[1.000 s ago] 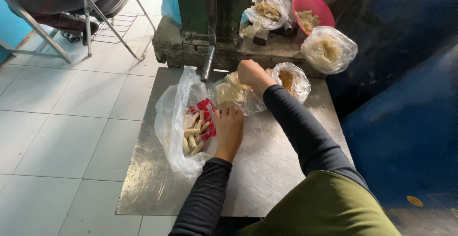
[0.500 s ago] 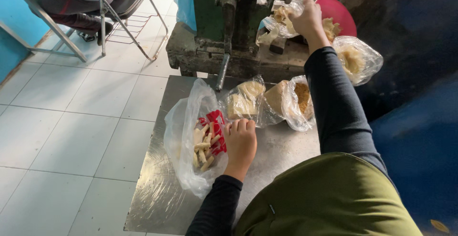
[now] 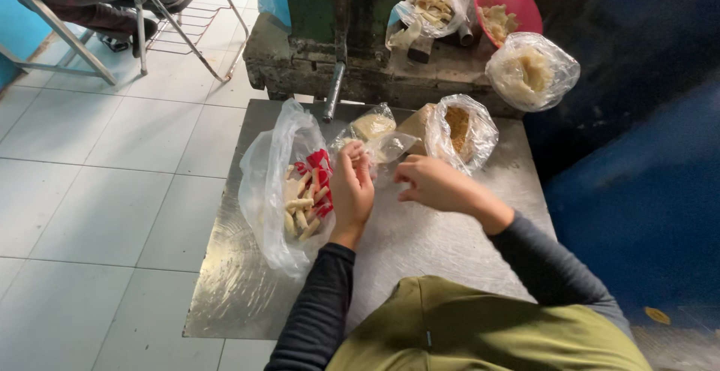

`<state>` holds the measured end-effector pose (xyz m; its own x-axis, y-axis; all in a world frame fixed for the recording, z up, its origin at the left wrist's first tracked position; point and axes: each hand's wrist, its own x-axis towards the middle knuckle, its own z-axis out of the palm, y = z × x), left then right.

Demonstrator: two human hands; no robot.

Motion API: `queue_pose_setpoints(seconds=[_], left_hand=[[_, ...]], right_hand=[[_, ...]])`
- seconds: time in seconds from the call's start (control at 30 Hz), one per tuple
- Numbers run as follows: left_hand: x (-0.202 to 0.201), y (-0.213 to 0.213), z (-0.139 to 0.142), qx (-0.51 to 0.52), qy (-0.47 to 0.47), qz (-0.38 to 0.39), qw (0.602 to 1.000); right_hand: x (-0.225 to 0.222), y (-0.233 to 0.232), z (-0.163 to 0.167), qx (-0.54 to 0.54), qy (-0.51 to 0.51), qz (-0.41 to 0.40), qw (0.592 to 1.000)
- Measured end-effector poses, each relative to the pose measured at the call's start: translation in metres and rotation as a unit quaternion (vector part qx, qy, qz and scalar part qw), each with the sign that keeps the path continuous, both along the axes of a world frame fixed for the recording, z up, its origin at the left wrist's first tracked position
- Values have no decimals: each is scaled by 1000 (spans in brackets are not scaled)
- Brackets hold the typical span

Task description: The person sits at a metal table and wraps filled dough rolls by hand. They take thin dough wrappers, place brown filling from a plastic-lined container onto a wrapper, fold and roll the dough around the filling, and place the finished rolls into a plastic bag, repeating the cycle.

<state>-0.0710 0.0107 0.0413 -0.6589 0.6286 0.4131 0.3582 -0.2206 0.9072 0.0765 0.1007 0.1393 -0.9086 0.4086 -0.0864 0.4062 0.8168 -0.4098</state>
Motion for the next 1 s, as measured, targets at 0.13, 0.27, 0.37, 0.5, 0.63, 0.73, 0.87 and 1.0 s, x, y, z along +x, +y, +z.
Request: queue_pose_setpoints(seconds=[0.13,0.27,0.37,0.5,0.63,0.73,0.87,1.0], left_hand=[[-8,2,11,181,-100,-144,968],[-13,-13,21,176,94,-7,980],[-17,-22,31,122,251,84,957],[-12,-23,38,112,447,121,879],[-6,-15,37,36,269,-44,961],[-16,-19,39,38,109,-179,977],[-26,-31,48,16,115,-159,980],[-25,-42,58,16,77,-127,989]], right_hand=[[-21,-10,-66,272,209,-10,939],[-44,11,-80,27,249,-125,960],[-47,23,-51,-374,357,-194,834],[-24,33,-14,-642,425,-184,611],[11,30,-17,-629,469,-159,599],[41,25,-26,-552,519,-192,624],[63,-16,-19,-272,634,-195,697],[66,-86,9,-36,495,-47,867]])
